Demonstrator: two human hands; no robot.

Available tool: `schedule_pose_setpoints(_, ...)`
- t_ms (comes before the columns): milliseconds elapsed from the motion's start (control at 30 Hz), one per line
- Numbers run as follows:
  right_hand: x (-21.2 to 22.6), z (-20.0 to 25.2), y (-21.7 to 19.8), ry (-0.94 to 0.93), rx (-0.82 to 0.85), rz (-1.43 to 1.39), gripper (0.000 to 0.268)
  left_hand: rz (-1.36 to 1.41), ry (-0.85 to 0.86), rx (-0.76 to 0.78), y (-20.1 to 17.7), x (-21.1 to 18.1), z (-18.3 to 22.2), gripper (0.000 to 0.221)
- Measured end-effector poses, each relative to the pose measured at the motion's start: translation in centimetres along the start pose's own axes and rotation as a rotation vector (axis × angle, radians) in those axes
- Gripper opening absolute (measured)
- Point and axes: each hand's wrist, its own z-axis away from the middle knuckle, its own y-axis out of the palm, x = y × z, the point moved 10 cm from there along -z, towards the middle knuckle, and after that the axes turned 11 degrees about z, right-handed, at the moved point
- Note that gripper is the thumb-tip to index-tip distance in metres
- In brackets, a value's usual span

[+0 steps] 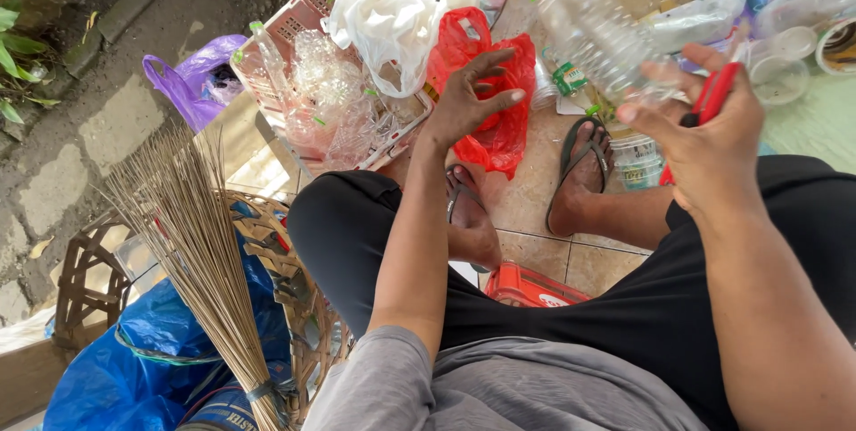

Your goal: Sorting and cleaning plastic waste by removing labels and caps with a utility knife

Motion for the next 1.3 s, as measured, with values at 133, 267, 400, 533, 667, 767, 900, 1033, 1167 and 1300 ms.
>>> schedule_pose_setpoints(133,-0.5,-0.3,0.9,0.021,0.02,0.1,0.076,0.533,0.066,0.11,4.6,-0.6,1.2,0.068)
schedule_pose_setpoints(267,-0.9,0.2,2.0,0.018,0.077,0.214,0.091,0.86,0.158,0.003,5.5,2.6,0.8,0.059)
schedule_pose_setpoints(400,-2.4,0.6,2.1,0.003,0.095,0.253,0.11,0.76,0.197,-0.183,5.2,0.5,2.7,0.044)
schedule_pose_setpoints(533,-2.0,-0.1,-1.7,-0.128,-0.029,0.283,0.103,0.694,0.162,-0.29,4.1,1.4,5.8,0.043)
schedule_pose_setpoints(667,-0.6,1.4,-4.4,-0.168,-0.1,0.426,0.068,0.188,-0.128,-0.432,3.7,4.9,8.1,0.047)
schedule_pose_setpoints(767,2.5,3.4,-4.5,-0.211,-0.106,0.401,0.056,-0.001,-0.283,-0.447,4.0,11.9,9.4,0.054)
schedule_pose_setpoints(900,4.0,3.7,-2.3,-0.258,-0.032,0.438,0.062,0.106,-0.626,-0.458,4.7,20.4,11.7,0.114)
schedule_pose_setpoints(1033,-0.5,1.2,-1.4,-0.116,0.025,0.528,0.07,0.005,-0.783,-0.437,5.6,26.3,13.7,0.094)
schedule_pose_setpoints(1167,-2.2,0.0,-0.7,-0.093,0.08,0.686,0.078,-0.033,-1.02,-0.481,7.1,32.4,16.6,0.095)
schedule_pose_setpoints(1300,-3.5,0.1,0.5,-0.074,0.15,0.824,0.081,-0.201,-1.095,-0.483,6.8,40.0,19.5,0.136)
